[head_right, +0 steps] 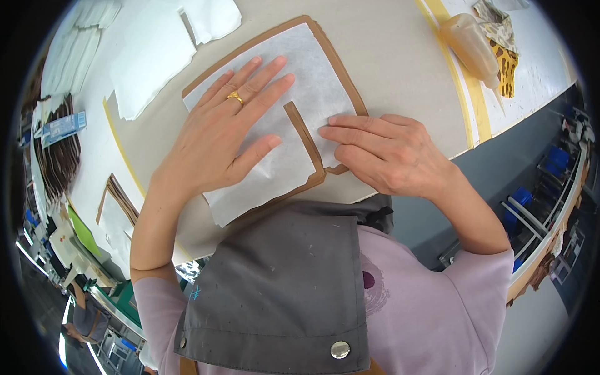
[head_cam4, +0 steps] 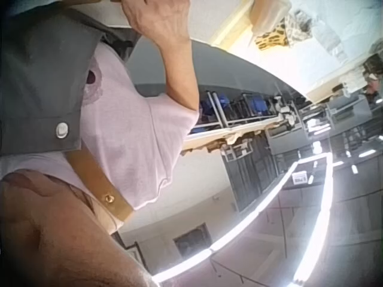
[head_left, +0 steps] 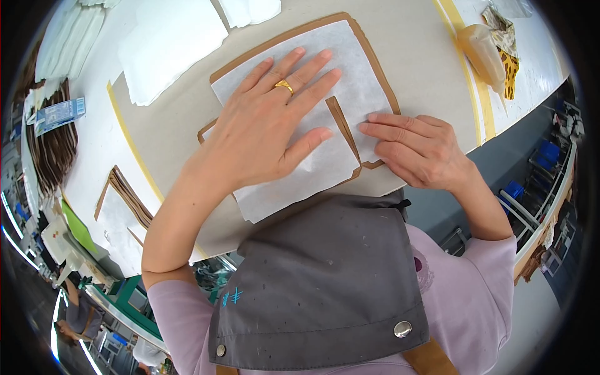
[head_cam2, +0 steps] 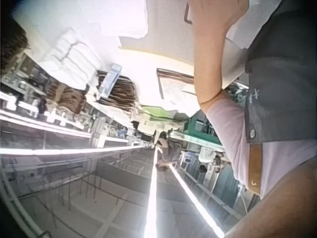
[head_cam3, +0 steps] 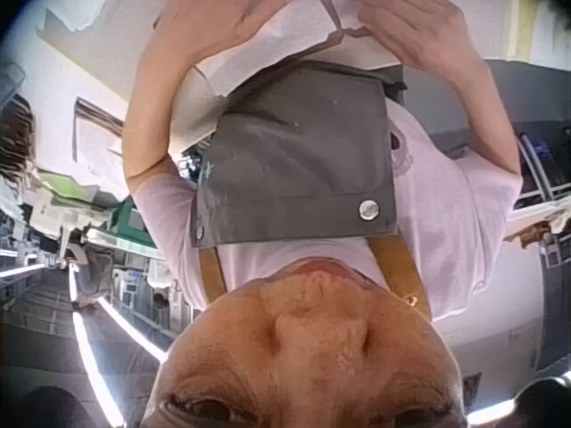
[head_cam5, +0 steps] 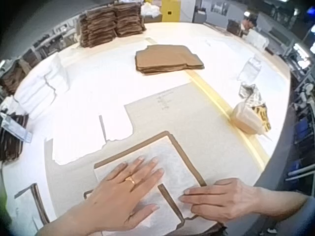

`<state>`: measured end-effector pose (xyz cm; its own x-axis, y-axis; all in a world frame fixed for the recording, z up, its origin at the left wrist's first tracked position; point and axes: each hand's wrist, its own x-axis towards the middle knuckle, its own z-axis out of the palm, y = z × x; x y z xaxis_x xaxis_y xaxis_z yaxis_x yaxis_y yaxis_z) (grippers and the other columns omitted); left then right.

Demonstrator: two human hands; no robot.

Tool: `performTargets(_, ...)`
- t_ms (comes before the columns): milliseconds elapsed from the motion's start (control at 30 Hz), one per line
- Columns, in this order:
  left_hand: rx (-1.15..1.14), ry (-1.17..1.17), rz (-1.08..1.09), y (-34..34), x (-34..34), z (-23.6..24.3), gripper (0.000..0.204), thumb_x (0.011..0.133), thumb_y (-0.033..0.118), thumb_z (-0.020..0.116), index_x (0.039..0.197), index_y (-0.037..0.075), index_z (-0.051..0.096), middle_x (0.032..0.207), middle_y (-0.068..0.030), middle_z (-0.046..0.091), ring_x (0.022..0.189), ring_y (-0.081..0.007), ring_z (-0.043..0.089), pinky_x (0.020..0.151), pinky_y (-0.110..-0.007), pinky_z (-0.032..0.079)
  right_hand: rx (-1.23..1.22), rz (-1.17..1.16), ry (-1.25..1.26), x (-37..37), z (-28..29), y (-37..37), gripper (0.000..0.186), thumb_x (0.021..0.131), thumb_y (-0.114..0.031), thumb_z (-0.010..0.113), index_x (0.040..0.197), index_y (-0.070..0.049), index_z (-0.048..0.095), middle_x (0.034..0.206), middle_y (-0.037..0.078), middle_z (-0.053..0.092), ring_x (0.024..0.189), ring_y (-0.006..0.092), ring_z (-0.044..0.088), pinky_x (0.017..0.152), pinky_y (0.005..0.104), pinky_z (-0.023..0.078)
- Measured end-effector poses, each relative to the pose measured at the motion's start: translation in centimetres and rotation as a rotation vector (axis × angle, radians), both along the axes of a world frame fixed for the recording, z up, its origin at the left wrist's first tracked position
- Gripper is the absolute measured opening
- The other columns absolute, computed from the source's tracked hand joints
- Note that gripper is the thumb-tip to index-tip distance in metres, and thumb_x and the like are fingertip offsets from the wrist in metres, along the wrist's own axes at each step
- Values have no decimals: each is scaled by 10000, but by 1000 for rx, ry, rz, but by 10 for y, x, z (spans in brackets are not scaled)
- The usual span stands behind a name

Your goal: Applying lining material to pieces of leather using adhesive from a squeeze bottle.

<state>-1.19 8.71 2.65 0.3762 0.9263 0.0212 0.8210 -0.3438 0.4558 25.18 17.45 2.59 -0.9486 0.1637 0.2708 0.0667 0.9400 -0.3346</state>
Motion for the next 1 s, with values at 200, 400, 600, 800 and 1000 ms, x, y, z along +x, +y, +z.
performTargets(200,-16,90,-68,6,-11,-7,652,884,317,610,1478,157,395,1570,-61,324,1437,-318,301,1161,-485,271,-31,3,41,3,-4,1,76,772,-83,686,781,-75,611,1057,69,720,1017,201,699,582,253,490)
performTargets(400,44,133,-80,14,-5,-4,651,876,319,621,1471,160,412,1576,-52,315,1445,-310,285,1172,-499,242,-59,-21,81,11,-12,0,54,787,-71,691,820,-79,649,1039,65,725,1017,206,702,578,249,493)
performTargets(600,33,-10,-171,28,12,-13,640,882,338,609,1467,156,424,1571,-62,326,1443,-312,288,1177,-501,225,-96,-52,128,13,-18,-7,81,792,-66,699,868,-93,685,1057,55,728,1015,194,703,570,243,487)
performTargets(800,32,102,-180,31,19,-13,611,918,374,566,1473,165,418,1569,-53,329,1438,-307,297,1170,-496,237,-93,-93,130,19,-19,-11,89,797,-87,699,882,-110,701,1054,32,731,1011,162,701,562,237,479)
performTargets(1000,39,105,-164,30,23,-16,619,928,409,546,1482,172,407,1575,-58,319,1449,-310,273,1171,-508,221,-105,-103,142,23,-18,-10,114,803,-68,698,910,-104,708,1039,37,737,1006,172,704,524,238,427)
